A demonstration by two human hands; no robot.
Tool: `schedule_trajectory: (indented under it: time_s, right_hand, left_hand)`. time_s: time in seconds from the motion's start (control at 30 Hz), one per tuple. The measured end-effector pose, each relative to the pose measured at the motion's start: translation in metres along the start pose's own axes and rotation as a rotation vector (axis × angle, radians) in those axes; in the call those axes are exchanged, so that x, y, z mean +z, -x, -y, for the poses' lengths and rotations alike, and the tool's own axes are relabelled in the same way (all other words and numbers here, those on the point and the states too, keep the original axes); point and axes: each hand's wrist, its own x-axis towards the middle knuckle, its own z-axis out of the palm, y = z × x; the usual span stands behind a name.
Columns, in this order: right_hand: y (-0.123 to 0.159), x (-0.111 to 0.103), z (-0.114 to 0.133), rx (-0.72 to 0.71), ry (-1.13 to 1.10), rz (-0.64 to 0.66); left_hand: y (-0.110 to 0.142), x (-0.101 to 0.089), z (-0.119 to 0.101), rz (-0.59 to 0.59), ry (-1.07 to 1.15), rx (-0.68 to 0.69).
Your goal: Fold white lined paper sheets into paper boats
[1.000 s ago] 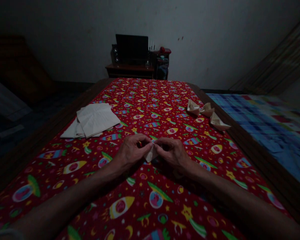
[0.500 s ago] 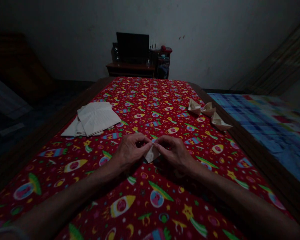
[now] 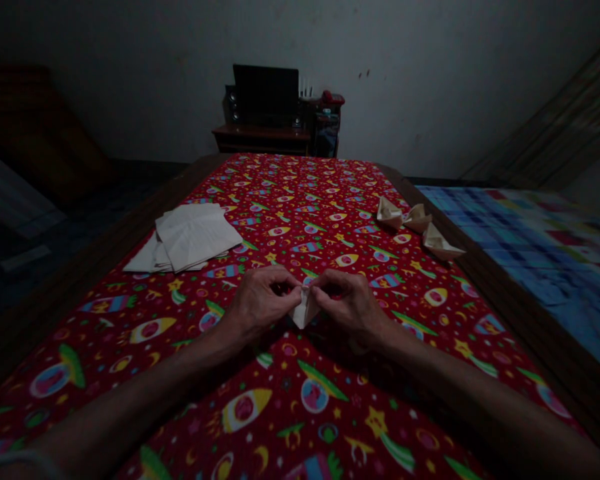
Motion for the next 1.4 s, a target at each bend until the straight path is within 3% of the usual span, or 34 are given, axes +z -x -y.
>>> schedule_trajectory:
  time_s: [0.27,0.47,0.73,1.0,1.13,1.4]
  right_hand:
    - [0.001,-0.002,-0.007,0.081,-0.007,-0.088]
    - [0.008,-0.009,-0.021,-0.036,0.124,-0.149]
    - [0.013,-0.013,-0.029,-0.157,0.269,-0.064]
    - [0.016,-0.017,-0.028,-0.392,0.439,0.121]
    - [0.018,-0.018,-0.017,-0.359,0.423,0.204]
    - [0.012,-0.017,-0.015,-0.272,0.291,0.104]
  left_hand:
    - [-0.001,-0.009,0.003,-0.07,-0.006,-0.064]
    - [0.004,-0.015,0.021,-0.031,-0.16,0.022]
    - [0.005,-0.02,0.03,0.089,-0.146,0.124]
    - [0.008,-0.016,0.033,0.079,-0.14,0.439]
    - [0.01,-0.014,0.035,0.064,-0.179,0.465]
    - [0.014,-0.014,0.032,0.165,-0.239,0.515]
